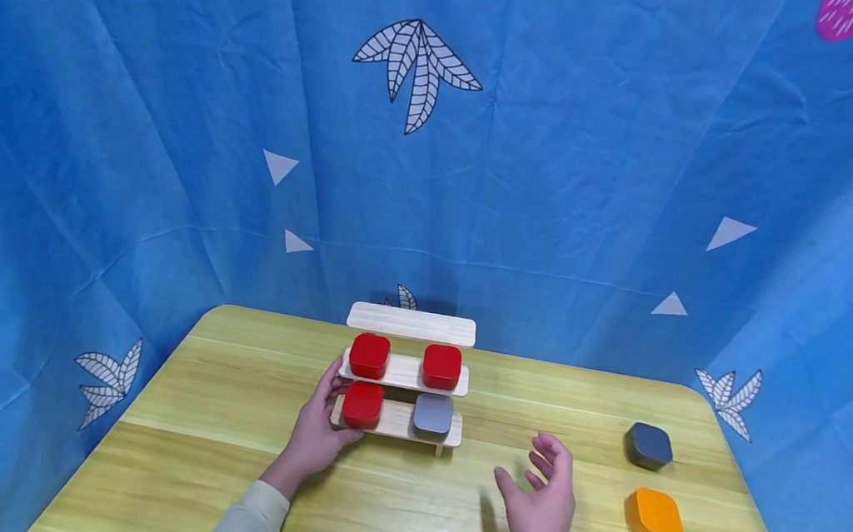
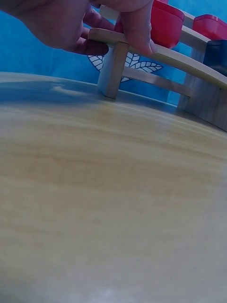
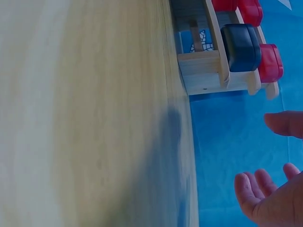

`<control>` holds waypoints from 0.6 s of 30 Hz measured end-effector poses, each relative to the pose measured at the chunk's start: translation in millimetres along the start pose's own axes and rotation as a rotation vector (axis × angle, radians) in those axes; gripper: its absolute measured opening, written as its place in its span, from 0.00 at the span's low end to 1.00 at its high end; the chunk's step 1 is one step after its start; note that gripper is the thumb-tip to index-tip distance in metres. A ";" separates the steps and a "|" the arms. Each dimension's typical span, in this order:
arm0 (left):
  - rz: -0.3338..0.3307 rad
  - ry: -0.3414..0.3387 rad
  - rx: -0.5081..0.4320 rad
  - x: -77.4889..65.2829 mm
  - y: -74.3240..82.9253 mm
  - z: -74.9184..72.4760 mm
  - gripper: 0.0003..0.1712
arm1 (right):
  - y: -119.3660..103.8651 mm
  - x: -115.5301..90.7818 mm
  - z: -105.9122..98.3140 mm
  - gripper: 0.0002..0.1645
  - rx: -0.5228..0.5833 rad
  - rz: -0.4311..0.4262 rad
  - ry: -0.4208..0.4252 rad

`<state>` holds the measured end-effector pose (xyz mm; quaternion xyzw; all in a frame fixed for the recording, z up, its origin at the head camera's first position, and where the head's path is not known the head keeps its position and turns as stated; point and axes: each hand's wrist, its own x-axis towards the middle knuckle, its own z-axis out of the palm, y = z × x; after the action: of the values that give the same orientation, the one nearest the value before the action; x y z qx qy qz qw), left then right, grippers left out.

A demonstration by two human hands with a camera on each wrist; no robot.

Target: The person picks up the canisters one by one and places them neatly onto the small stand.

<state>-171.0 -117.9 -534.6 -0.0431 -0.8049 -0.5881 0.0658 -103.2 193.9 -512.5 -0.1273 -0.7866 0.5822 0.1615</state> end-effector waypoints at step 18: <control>-0.001 -0.002 -0.008 -0.5 -1.4 -0.7 0.69 | 5.9 -3.2 -13.8 0.45 -0.040 0.018 0.064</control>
<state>-170.7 -118.9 -535.8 -0.0434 -0.8026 -0.5915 0.0645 -94.7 206.4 -514.8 -0.1561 -0.7913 0.5635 0.1788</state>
